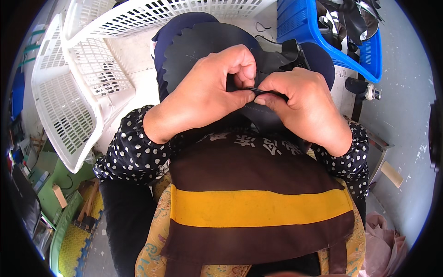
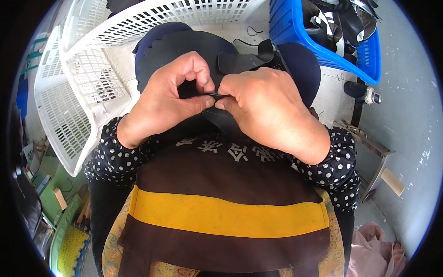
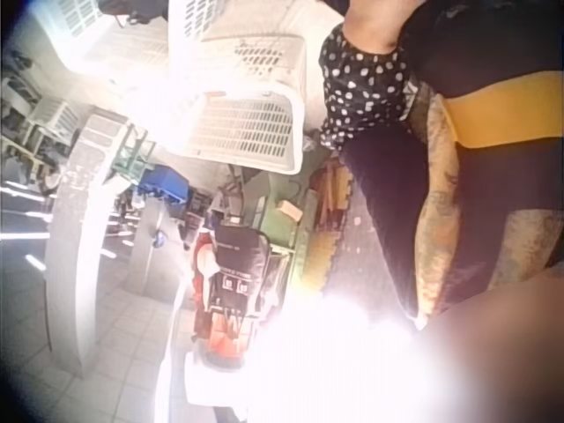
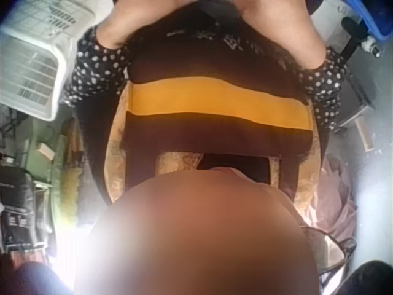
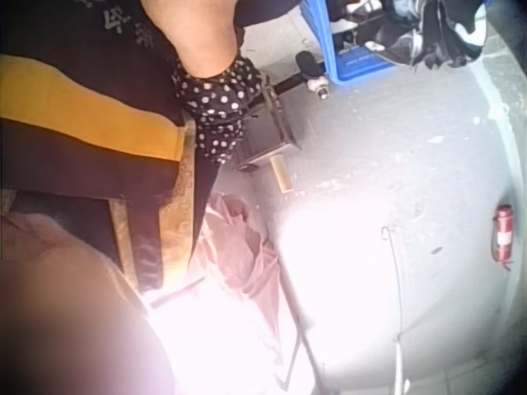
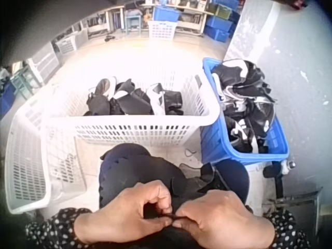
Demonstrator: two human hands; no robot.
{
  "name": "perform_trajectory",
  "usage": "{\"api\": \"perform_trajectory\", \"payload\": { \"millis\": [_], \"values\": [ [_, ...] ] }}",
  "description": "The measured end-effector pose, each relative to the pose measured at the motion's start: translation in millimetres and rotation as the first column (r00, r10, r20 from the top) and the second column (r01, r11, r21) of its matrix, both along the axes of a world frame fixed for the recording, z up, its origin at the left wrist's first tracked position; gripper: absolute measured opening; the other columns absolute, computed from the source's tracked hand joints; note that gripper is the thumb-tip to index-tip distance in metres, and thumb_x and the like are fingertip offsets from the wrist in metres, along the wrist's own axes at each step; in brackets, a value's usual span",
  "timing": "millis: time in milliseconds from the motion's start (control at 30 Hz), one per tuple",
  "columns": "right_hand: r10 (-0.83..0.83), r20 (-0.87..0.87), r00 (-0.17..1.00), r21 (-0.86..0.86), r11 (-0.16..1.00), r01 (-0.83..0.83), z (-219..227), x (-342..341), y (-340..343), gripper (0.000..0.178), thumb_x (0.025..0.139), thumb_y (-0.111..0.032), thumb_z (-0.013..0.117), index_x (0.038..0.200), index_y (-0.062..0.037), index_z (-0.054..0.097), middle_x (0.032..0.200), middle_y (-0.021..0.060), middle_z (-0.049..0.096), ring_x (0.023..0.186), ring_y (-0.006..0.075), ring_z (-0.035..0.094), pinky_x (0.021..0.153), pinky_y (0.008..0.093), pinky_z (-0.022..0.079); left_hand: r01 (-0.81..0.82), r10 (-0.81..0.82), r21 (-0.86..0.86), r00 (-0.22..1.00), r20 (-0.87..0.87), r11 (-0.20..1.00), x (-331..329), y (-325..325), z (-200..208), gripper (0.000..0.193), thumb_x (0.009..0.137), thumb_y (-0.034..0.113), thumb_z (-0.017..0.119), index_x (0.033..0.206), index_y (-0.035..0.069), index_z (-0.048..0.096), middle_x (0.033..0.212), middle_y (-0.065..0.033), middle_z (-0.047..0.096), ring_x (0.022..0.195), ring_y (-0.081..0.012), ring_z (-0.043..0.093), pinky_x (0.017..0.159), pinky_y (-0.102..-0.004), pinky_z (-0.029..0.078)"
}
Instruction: The person sits on the floor and inspects black shoes one by one, turning them over and checking the interior and exterior. The person places inspected shoes into a white basket and continues with the next shoe.
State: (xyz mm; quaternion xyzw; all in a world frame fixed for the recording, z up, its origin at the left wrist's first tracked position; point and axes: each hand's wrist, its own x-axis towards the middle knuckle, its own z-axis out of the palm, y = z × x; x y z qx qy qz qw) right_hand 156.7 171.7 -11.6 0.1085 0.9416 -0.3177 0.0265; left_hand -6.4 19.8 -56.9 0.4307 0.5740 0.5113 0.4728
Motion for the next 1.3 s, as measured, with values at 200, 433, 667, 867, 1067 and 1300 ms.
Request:
{"api": "perform_trajectory", "payload": {
  "millis": [200,433,667,867,1067,1300],
  "values": [
    [0.048,0.001,0.999,0.062,0.997,-0.048,-1,-1,6,0.017,0.080,-0.012,0.085,0.085,-0.0069,0.070,0.076,0.0087,0.068,0.071,0.0327,0.061,0.066,0.0422,0.048,-0.036,0.067,0.111,0.957,-0.284,0.993,5,-1,2,0.030,0.078,-0.011,0.076,0.094,0.006,0.057,0.089,-0.0009,0.058,0.087,-0.0133,0.056,0.084,-0.0280,0.048],
    [0.125,-0.158,0.980,0.139,0.985,-0.104,0,5,1,0.025,0.076,-0.014,0.088,0.078,-0.0064,0.064,0.070,0.0074,0.063,0.064,0.0303,0.058,0.061,0.0406,0.044,0.188,-0.088,0.125,0.827,-0.555,0.974,2,5,-5,0.026,0.069,0.007,0.090,0.086,0.007,0.070,0.089,-0.0013,0.063,0.092,-0.0228,0.059,0.095,-0.0386,0.039],
    [0.091,-0.257,0.962,0.140,0.989,-0.056,-2,11,7,0.022,0.078,-0.010,0.087,0.078,-0.0055,0.065,0.068,0.0064,0.063,0.062,0.0285,0.055,0.060,0.0380,0.043,0.157,-0.028,0.200,0.848,-0.530,0.967,-7,5,-13,0.025,0.068,0.004,0.090,0.076,0.006,0.066,0.082,-0.0016,0.058,0.084,-0.0227,0.055,0.080,-0.0367,0.043],
    [0.070,-0.271,0.960,0.155,0.987,-0.028,-10,11,9,0.025,0.079,-0.015,0.086,0.076,-0.0072,0.063,0.067,0.0068,0.063,0.060,0.0291,0.058,0.059,0.0382,0.045,0.122,0.017,0.218,0.839,-0.545,0.968,-11,-2,-13,0.021,0.071,-0.006,0.084,0.080,0.005,0.068,0.086,-0.0025,0.060,0.086,-0.0233,0.057,0.072,-0.0348,0.047],
    [0.082,-0.296,0.952,0.160,0.986,-0.035,-11,9,9,0.023,0.082,-0.016,0.084,0.077,-0.0069,0.063,0.067,0.0066,0.062,0.061,0.0284,0.059,0.060,0.0388,0.045,0.175,-0.160,0.013,0.930,-0.332,0.985,-25,3,7,0.046,0.074,0.000,0.084,0.118,0.005,0.072,0.104,-0.0058,0.069,0.099,-0.0230,0.065,0.086,-0.0341,0.052],
    [0.182,-0.312,0.933,0.414,0.909,-0.039,-14,17,7,0.013,0.092,-0.009,0.075,0.102,-0.0080,0.066,0.075,0.0064,0.067,0.060,0.0236,0.062,0.060,0.0351,0.043,0.212,-0.229,-0.095,0.946,-0.230,0.973,15,38,1,0.022,0.075,0.005,0.087,0.089,-0.001,0.070,0.075,-0.0099,0.066,0.071,-0.0180,0.063,0.069,-0.0324,0.050]
  ]
}}
